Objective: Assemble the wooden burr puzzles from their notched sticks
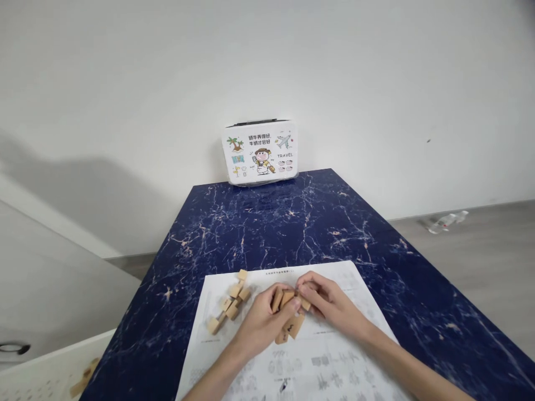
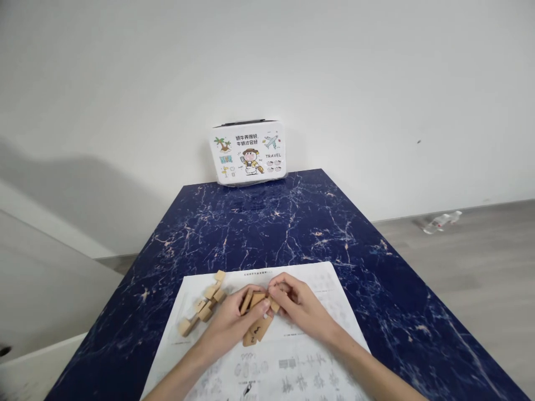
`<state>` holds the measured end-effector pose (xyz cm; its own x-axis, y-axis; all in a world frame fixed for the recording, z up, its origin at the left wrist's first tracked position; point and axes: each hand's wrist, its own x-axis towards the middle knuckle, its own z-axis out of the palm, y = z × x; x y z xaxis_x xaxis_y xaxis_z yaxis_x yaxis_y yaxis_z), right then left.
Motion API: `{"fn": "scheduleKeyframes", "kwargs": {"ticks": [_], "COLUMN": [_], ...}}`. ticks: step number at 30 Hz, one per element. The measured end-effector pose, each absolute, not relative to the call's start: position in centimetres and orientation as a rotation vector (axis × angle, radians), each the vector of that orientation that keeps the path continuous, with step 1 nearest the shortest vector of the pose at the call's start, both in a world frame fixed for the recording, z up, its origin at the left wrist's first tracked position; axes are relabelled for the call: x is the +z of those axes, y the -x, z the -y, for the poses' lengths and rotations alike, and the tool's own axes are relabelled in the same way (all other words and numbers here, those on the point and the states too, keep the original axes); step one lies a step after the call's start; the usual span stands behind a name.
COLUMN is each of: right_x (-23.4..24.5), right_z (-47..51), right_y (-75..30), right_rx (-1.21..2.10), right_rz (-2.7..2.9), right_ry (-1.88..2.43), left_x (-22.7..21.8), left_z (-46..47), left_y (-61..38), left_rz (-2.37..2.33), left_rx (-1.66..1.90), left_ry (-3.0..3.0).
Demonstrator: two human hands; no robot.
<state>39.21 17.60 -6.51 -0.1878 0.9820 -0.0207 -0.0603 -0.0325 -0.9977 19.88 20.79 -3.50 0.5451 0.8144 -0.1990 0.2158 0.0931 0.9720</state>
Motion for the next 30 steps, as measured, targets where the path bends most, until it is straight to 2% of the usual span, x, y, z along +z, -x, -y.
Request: {"fn": "scheduleKeyframes", "kwargs": {"ticks": [5,13,25,30], "right_x": [-6.3,-6.1,-6.2,-6.1], "right_z": [-17.7,-17.9,-17.8,-17.9], "right_y": [-39.4,-39.8,-40.1,-40.1], "right_rx": [1.279,1.275,1.388,1.487], "right_rz": [1.271,1.192,1.063,0.904], "right_ry": [1.208,1.23,1.138,1.016], "left_x": [-4.3,-5.4,-4.6,-4.5], "left_z": [-21.0,-20.8,-21.1,-21.2], "left_y": [-19.9,-19.4,-19.2,-19.1], "left_rz": [-1.007,-1.008,-0.823,-0.836], "left_rx": [0.628,0.604,0.785,0.651], "left_ry": [-1.442,-1.565,-0.878,-0.762]}}
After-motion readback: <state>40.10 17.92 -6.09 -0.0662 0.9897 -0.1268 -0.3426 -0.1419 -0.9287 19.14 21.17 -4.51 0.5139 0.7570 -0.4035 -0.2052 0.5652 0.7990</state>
